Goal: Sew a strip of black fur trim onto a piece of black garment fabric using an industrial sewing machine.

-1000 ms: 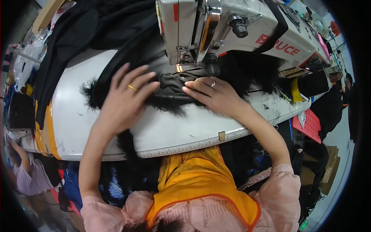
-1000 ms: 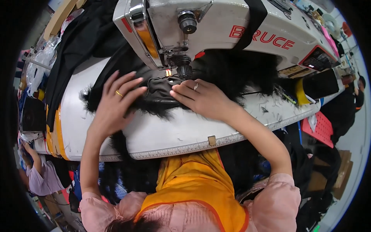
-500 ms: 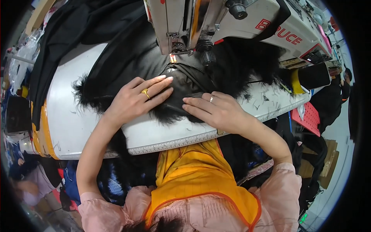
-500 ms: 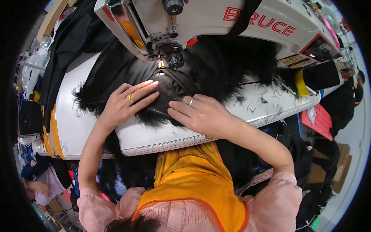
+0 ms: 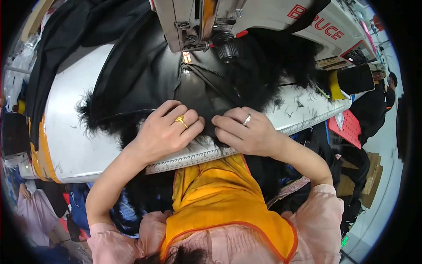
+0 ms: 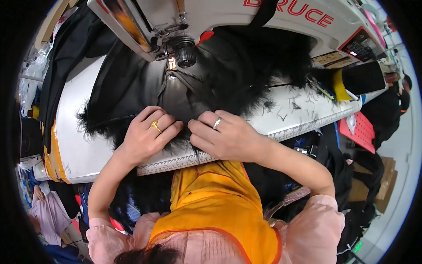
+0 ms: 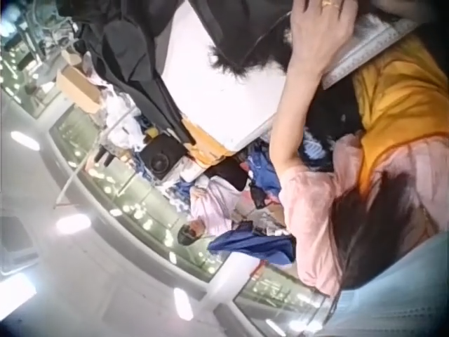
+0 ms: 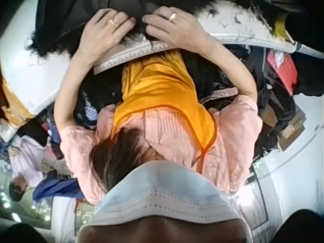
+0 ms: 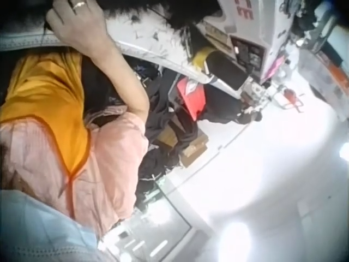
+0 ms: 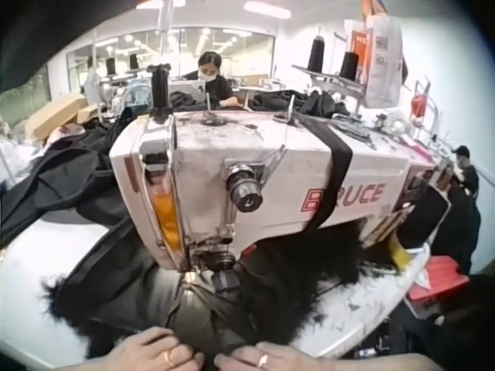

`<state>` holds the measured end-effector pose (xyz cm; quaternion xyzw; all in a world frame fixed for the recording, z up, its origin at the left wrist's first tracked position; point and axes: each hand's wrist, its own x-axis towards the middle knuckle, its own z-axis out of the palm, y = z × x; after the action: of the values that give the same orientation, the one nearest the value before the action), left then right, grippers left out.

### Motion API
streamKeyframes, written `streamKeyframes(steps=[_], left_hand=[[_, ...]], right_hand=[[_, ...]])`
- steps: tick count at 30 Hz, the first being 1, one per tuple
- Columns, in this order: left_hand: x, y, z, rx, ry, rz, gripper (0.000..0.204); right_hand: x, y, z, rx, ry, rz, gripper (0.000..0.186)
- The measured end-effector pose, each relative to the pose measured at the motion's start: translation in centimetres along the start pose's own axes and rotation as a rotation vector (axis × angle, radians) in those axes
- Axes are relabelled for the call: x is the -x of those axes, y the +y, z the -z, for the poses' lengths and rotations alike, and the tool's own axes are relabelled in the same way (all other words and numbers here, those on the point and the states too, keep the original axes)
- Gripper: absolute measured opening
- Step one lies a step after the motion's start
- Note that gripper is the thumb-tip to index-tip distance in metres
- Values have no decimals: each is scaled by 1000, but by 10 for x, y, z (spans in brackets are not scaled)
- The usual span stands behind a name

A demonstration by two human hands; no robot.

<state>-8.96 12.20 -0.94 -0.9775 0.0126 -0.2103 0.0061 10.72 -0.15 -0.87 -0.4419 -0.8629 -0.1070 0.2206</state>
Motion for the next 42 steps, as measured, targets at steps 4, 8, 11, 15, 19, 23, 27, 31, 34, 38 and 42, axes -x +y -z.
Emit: streamKeyframes(steps=[4, 8, 11, 15, 19, 23, 27, 31, 34, 38, 42], left_hand=[[8, -6, -1, -53, 11, -29, 20], [8, -10, 2, -126, 57, -48, 16], [9, -13, 0, -141, 66, -75, 16], [11, -15, -2, -155, 87, -56, 19], [15, -16, 3, -136, -12, 4, 26], [17, -26, 7, -4, -73, 6, 32], [16, -40, 5, 43, -61, -4, 31], [10, -48, 4, -37, -94, -128, 30], [6, -61, -2, 8, -55, -127, 33], [4, -100, -9, 41, -64, -24, 32], [1, -110, -15, 86, -59, 13, 39]], right_hand=[[3, -3, -8, 10, -9, -73, 16], [4, -2, -8, 5, -12, -114, 16], [6, -2, -11, 25, -54, -123, 27], [2, 2, -8, 26, -92, -159, 50], [-2, 5, -10, -24, -179, -209, 60], [-12, 9, -3, -13, -243, -219, 63], [-20, 26, -1, -134, -462, -326, 77], [-31, 41, 2, -177, -564, -471, 82], [-32, 54, -6, -113, -496, -448, 74], [-46, 84, -26, -67, -547, -565, 61], [-30, 95, -30, 118, -377, -308, 24]])
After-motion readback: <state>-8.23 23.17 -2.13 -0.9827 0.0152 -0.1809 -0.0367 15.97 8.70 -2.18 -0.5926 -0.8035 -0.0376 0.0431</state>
